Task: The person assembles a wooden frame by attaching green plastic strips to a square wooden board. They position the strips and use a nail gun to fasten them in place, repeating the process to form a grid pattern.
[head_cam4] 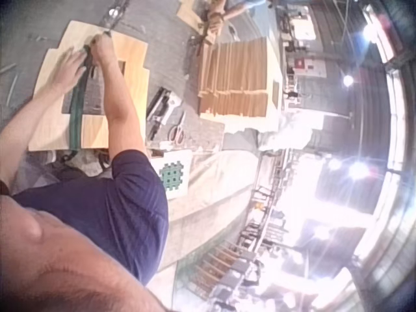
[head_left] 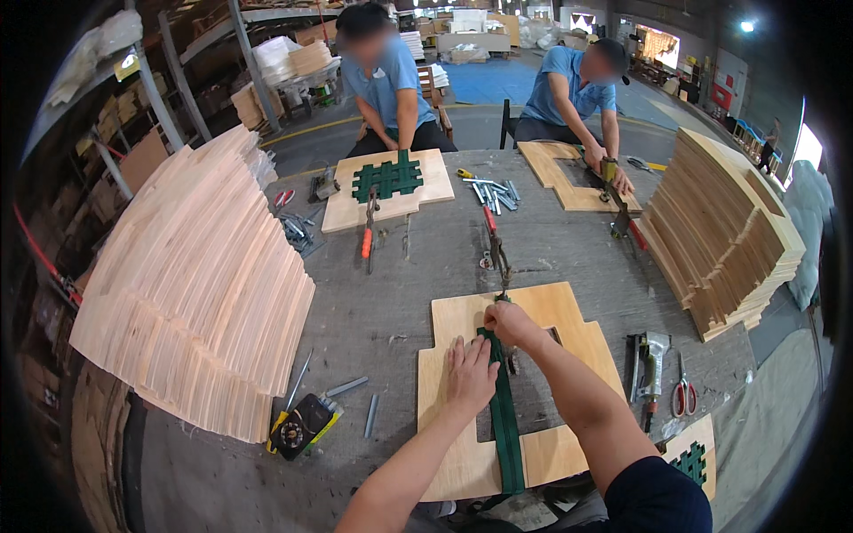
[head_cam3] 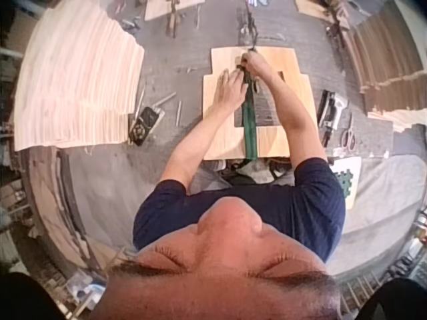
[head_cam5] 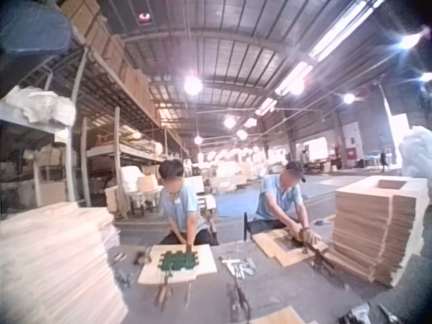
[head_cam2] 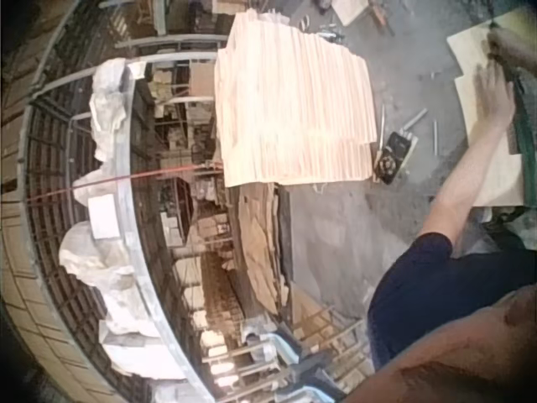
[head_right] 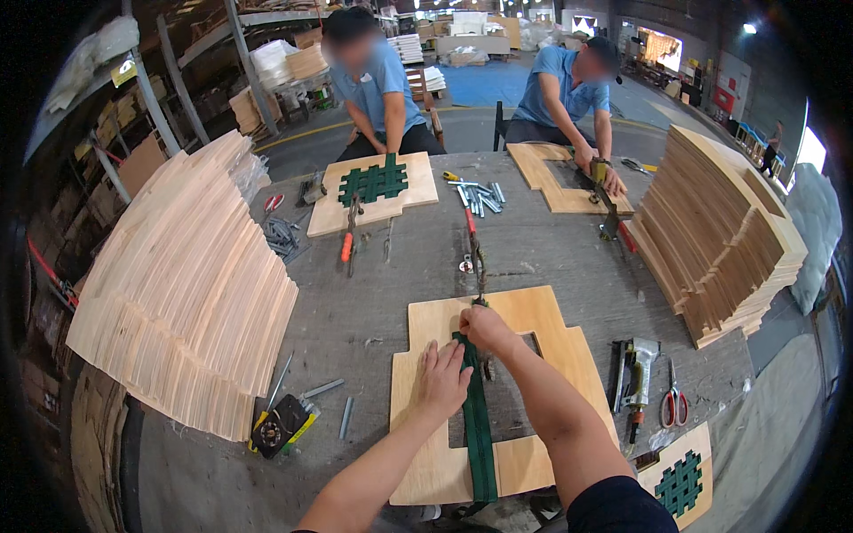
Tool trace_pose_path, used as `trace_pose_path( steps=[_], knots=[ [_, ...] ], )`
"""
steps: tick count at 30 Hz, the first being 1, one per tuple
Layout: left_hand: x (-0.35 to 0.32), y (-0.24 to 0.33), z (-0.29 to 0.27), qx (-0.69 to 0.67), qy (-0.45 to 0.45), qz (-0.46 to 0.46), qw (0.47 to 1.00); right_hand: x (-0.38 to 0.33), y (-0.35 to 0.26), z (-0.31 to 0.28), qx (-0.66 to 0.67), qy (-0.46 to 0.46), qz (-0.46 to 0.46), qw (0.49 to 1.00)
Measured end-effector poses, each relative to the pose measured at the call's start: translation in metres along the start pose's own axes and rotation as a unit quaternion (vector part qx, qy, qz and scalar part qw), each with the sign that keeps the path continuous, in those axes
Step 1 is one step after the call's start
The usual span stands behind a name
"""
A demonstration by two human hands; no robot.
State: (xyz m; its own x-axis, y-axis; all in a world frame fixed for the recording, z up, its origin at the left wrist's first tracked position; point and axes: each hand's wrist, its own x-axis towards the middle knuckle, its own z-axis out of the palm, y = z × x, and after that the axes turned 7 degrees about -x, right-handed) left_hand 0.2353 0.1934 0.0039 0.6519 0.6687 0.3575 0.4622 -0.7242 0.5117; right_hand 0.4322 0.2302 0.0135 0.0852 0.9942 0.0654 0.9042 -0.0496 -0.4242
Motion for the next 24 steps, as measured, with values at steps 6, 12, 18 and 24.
trace_pose_path(
  steps=[6, 12, 18, 24],
  knots=[
    [0.009, -0.007, 0.012, 0.086, -0.071, -0.024, 0.993, 0.005, -0.001, 0.002, -0.003, -0.006, 0.009, 1.000],
    [0.011, -0.003, 0.016, 0.077, -0.056, -0.021, 0.995, 0.000, 0.010, 0.014, -0.033, 0.016, -0.006, 0.999],
    [0.014, -0.002, 0.015, 0.094, -0.072, -0.028, 0.993, -0.006, 0.002, -0.010, 0.025, -0.032, 0.041, 0.998],
    [0.010, -0.010, 0.007, 0.102, -0.067, -0.049, 0.991, -0.091, 0.044, -0.082, 0.315, 0.130, 0.184, 0.922]
  ],
)
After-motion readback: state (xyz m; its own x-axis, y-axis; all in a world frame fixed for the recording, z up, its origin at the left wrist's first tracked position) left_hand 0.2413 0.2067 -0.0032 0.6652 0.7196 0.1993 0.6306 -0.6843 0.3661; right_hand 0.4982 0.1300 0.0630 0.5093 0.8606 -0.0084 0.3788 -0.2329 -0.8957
